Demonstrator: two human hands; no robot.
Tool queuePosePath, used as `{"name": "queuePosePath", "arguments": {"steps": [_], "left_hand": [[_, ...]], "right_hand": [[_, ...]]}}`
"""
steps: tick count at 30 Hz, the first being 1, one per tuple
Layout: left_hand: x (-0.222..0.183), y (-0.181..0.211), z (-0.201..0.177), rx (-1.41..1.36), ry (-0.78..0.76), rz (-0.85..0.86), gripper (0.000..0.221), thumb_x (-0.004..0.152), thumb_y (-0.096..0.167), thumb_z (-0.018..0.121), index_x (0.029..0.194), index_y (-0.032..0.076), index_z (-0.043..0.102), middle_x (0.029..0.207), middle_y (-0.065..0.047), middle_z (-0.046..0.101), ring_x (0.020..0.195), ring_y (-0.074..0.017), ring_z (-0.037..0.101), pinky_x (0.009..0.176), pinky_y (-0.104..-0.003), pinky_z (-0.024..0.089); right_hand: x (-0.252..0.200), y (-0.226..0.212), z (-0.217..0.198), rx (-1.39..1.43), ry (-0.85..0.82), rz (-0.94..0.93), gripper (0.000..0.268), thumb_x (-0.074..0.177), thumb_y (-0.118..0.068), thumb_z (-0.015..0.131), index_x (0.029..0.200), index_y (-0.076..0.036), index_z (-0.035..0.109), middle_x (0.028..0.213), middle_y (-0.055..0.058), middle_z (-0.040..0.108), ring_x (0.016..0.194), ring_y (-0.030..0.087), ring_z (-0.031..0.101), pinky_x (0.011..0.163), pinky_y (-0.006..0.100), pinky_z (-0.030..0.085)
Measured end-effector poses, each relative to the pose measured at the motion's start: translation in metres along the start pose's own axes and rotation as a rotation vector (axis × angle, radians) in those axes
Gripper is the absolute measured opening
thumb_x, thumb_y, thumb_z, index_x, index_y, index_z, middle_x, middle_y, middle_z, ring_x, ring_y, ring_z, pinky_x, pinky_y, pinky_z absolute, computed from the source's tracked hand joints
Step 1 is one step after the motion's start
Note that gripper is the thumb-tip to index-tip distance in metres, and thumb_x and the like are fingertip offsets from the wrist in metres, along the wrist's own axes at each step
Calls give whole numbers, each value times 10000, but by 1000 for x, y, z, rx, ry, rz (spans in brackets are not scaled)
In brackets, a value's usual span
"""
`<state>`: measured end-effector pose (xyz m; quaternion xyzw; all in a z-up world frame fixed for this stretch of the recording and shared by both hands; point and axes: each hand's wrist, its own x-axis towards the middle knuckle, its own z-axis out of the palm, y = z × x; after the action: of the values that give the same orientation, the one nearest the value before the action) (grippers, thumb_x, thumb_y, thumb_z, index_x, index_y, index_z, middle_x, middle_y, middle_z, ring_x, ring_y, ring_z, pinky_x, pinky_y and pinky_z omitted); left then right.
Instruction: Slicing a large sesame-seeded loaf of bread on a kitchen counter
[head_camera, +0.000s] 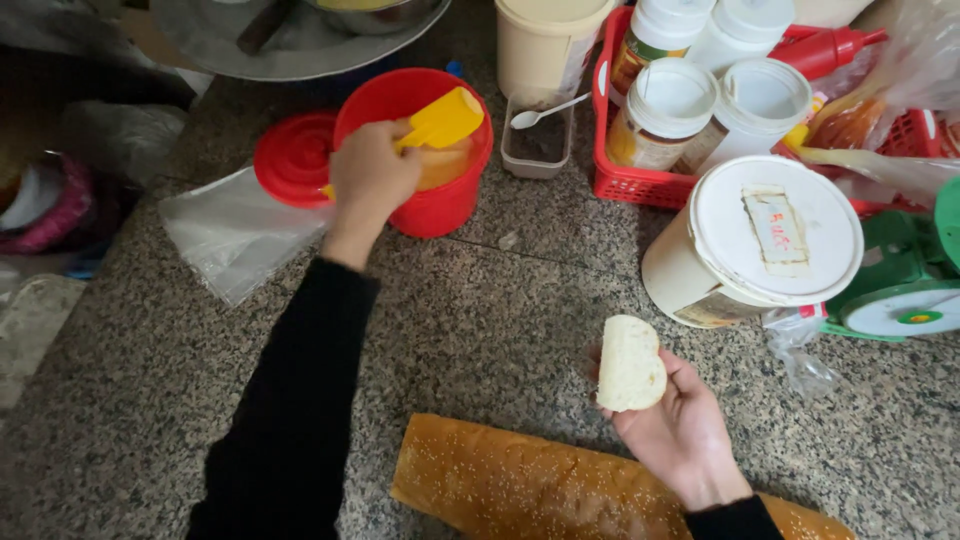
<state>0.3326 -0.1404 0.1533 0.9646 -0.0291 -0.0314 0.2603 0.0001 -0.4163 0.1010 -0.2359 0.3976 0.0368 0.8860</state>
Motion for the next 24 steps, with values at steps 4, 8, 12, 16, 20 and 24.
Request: {"name": "queuePosePath", "arguments": {"steps": [4,8,12,16,20,24], "left_hand": [[-61,-10,-24,-53,198,263,451,984,345,711,1372,156,842,1306,-97,842,1147,-363,772,1002,-553,537],[-170,28,-49,-101,218,506,231,1088,321,750,1236,152,806,1058,-55,812,928,-321,726,893,-540,412],[-263,61,-51,-38,304,858,158,1146,247,657,1163,152,782,1139,13,805,993,-293,630,909,-473,348],[-309,84,-38,62,382,1036,130,1120,133,675,1182,138,790,1152,-7,771,1008,-275,639,909,-459,358],[-334,89,-14,178,454,1227,128,1107,105,707,1191,153,792,1113,-69,734,945,-287,655,884,-460,427],[-361,86,-29,402,470,1464,230,1156,145,586,1290,145,774,1209,-34,770,1054,-240,719,851,-396,482]], "right_hand": [[-18,1,8,36,80,-17,413,1114,-342,507,1443,-230,730,1434,17,798,1228,250,725,1012,443,552],[-33,6,-8,112,63,-25,391,1126,-313,506,1411,-142,713,1425,62,773,1305,240,709,1187,432,501],[-64,7,-30,171,-77,47,388,1136,-337,524,1394,-181,769,1372,13,808,1284,216,728,1109,383,504],[-100,8,-36,251,-124,29,413,1120,-274,507,1380,-58,743,1372,157,788,1320,378,719,1186,490,518],[-135,3,-32,271,-18,4,418,1124,-307,542,1394,-72,758,1413,144,788,1384,338,714,1216,499,490],[-132,-14,-63,300,0,-57,399,1186,-332,467,1392,-114,730,1376,150,786,1313,349,721,1208,561,509]]}}
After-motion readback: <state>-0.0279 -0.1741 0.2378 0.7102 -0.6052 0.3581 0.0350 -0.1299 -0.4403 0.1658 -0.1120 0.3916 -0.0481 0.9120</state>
